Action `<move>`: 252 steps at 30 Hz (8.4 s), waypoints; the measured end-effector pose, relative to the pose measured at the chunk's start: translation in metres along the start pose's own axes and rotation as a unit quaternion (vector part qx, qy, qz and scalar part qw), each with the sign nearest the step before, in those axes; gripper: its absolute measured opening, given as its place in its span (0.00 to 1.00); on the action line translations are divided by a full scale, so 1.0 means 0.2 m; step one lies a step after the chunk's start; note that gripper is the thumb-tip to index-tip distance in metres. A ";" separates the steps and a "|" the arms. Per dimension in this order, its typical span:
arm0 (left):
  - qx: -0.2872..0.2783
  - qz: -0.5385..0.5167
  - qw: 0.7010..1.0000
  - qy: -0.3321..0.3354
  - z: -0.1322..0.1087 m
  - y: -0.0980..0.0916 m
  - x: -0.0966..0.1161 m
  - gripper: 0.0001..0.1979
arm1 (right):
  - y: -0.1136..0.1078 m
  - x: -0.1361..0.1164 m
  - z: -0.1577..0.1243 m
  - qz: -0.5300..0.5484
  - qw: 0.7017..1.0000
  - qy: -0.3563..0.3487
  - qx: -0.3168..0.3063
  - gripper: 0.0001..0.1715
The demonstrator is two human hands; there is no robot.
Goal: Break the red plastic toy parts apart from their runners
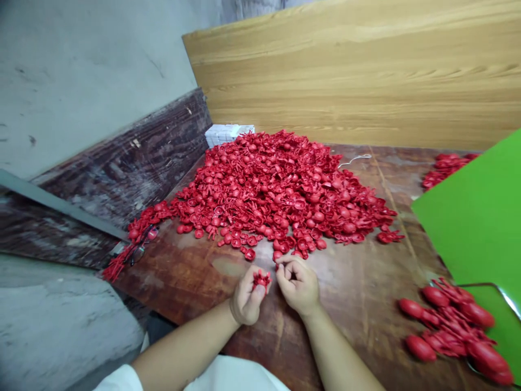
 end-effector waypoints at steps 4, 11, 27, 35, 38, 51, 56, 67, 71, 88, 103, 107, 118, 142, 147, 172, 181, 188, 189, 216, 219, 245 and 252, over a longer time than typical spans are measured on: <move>-0.017 0.067 0.996 0.063 0.02 0.01 0.06 0.15 | 0.00 -0.01 0.01 0.006 1.000 0.003 -0.010 0.22; -0.030 0.084 0.992 0.086 0.04 0.03 0.05 0.12 | -0.01 0.01 0.01 0.013 0.999 0.020 0.024 0.16; -0.040 0.071 0.997 0.003 0.08 0.02 0.05 0.11 | -0.01 0.07 -0.01 0.018 0.997 0.071 0.037 0.18; -0.024 0.064 0.998 0.002 0.09 0.02 0.06 0.13 | -0.01 0.09 -0.02 0.030 0.995 0.080 0.045 0.20; -0.017 0.065 0.998 0.009 0.10 0.02 0.07 0.13 | -0.01 0.10 -0.01 0.042 0.995 0.082 0.046 0.16; -0.045 0.077 0.996 -0.027 0.11 0.03 0.05 0.11 | -0.02 0.12 -0.03 0.048 0.992 0.108 0.036 0.19; -0.045 0.093 0.994 -0.020 0.11 0.03 0.07 0.11 | -0.02 0.12 -0.04 0.065 0.990 0.109 0.059 0.23; -0.038 0.154 0.987 0.001 0.13 0.03 0.11 0.09 | -0.01 0.08 -0.04 0.128 0.987 0.095 0.006 0.10; -0.052 0.178 0.983 -0.010 0.12 0.04 0.09 0.08 | 0.00 0.08 -0.04 0.125 0.987 0.102 -0.018 0.10; -0.070 0.238 0.969 -0.003 0.13 0.07 0.10 0.10 | 0.01 0.09 -0.05 0.103 0.986 0.129 -0.035 0.15; -0.064 0.275 0.959 -0.005 0.13 0.06 0.10 0.08 | 0.02 0.09 -0.02 0.176 0.966 0.180 -0.062 0.22; -0.060 0.282 0.958 0.000 0.13 0.07 0.10 0.08 | 0.03 0.10 -0.02 0.205 0.955 0.201 -0.078 0.23; -0.061 0.268 0.961 0.036 0.12 0.06 0.09 0.11 | 0.06 0.12 -0.03 0.273 0.921 0.243 -0.135 0.25; -0.058 0.081 0.995 -0.013 0.12 0.02 0.10 0.17 | 0.09 0.16 -0.05 0.358 0.870 0.301 -0.154 0.22; -0.039 0.092 0.995 -0.008 0.12 0.01 0.09 0.15 | 0.07 0.17 -0.06 0.401 0.859 0.296 -0.113 0.25; -0.014 0.046 0.999 -0.025 0.13 0.03 0.05 0.15 | 0.05 0.16 -0.02 0.334 0.913 0.220 -0.083 0.19; -0.013 0.084 0.996 -0.036 0.13 0.02 0.07 0.13 | 0.03 0.12 0.01 0.260 0.943 0.175 -0.115 0.20; -0.061 0.021 0.996 -0.070 0.11 0.03 0.02 0.13 | 0.04 0.03 -0.01 0.165 0.967 0.038 -0.190 0.44; -0.057 0.016 0.995 -0.075 0.11 0.02 0.01 0.13 | 0.05 0.01 -0.02 0.143 0.968 0.022 -0.205 0.51; -0.081 -0.194 0.964 -0.161 0.15 0.02 -0.05 0.26 | 0.08 0.03 -0.03 0.099 0.975 0.028 -0.195 0.60; -0.074 -0.171 0.973 -0.135 0.15 0.01 -0.04 0.24 | 0.07 0.03 -0.03 0.077 0.979 0.019 -0.186 0.58; -0.057 -0.175 0.979 -0.087 0.15 0.00 -0.04 0.23 | 0.11 0.02 -0.01 0.135 0.960 0.047 -0.240 0.67; -0.122 -0.034 0.990 -0.058 0.14 0.00 0.00 0.18 | 0.13 0.05 -0.02 0.120 0.959 0.043 -0.253 0.62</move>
Point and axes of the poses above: each hand's wrist, its own z-axis towards the middle knuckle, its own y-axis out of the palm, x = y × z, the point moved 5 cm from there along z, towards the middle knuckle, and after that the axes turned 6 degrees about -x, right-handed, at the moved point
